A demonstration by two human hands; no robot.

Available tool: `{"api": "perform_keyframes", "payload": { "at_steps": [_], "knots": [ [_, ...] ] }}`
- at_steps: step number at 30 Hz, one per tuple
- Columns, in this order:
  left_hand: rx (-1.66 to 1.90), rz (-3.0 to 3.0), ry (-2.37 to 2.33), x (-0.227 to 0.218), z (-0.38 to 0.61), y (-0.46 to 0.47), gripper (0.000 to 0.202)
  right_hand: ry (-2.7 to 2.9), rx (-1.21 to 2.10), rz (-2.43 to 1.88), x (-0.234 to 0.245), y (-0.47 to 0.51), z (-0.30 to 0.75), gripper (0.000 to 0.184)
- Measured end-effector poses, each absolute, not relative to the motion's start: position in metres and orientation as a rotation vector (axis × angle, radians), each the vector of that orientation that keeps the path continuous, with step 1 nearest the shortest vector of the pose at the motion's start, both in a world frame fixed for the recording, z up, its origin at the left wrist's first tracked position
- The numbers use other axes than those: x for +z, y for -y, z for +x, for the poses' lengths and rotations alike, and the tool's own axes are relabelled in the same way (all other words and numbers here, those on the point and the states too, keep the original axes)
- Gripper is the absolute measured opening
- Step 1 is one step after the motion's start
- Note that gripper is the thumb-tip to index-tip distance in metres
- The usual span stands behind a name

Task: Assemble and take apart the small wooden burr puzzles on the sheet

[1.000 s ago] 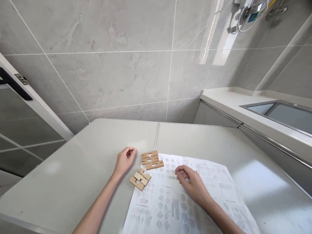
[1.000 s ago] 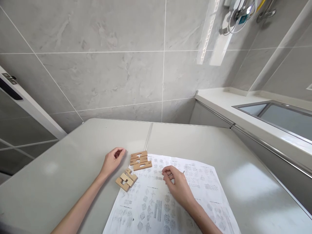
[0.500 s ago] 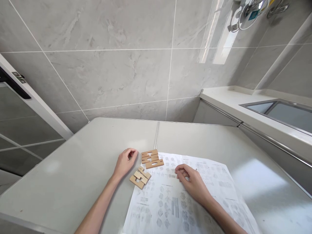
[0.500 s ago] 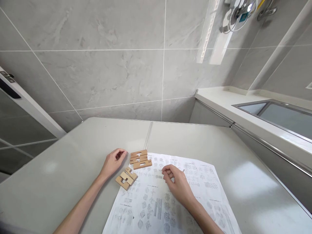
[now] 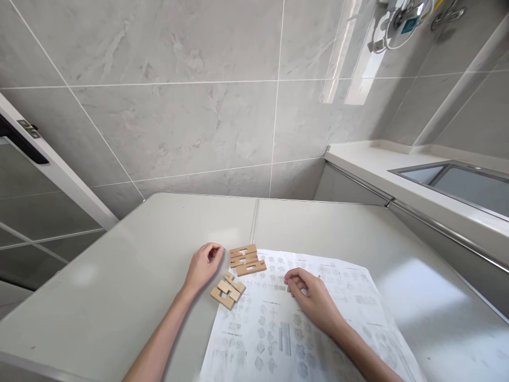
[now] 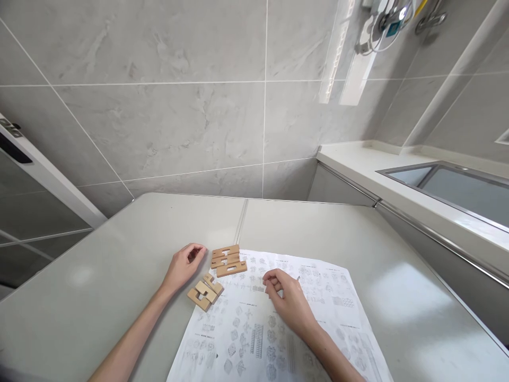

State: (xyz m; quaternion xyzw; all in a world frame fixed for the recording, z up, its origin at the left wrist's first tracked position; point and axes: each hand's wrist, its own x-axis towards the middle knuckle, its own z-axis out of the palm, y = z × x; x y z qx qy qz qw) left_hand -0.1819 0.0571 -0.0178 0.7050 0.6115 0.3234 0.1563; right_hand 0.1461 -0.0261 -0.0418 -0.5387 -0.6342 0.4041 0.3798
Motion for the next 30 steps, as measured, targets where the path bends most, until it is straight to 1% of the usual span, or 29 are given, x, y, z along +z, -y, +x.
{"api": "perform_keyframes", "payload": {
  "at_steps": [7, 12, 17, 21, 25, 28, 30],
  "knots": [
    [0.945, 2.035, -1.737, -0.017, -0.182, -0.056, 0.031, 1.622, 1.027, -1.363, -0.043, 0.024, 0.146, 0.016],
    [0.953, 2.157, -1.649, -0.002, -0.165, -0.046, 0.029, 1.625, 1.117, -1.358, -0.028, 0.027, 0.147, 0.017],
    [0.657, 2.407, -1.565, 0.022, -0.133, -0.044, 0.019, 1.711, 1.167, -1.325, -0.004, 0.030, 0.162, 0.016],
    [0.459, 2.439, -1.620, 0.033, -0.118, -0.051, 0.018, 1.717, 1.149, -1.346, -0.002, 0.029, 0.187, 0.017],
    [0.288, 2.473, -1.600, 0.037, -0.111, -0.059, 0.025, 1.607, 1.217, -1.343, -0.014, 0.028, 0.218, 0.027],
    [0.245, 2.470, -1.587, 0.039, -0.106, -0.066, 0.025, 1.521, 1.256, -1.325, -0.024, 0.027, 0.234, 0.035],
    [0.225, 2.470, -1.561, 0.042, -0.100, -0.069, 0.030, 1.476, 1.275, -1.308, -0.029, 0.028, 0.238, 0.040]
  ]
}}
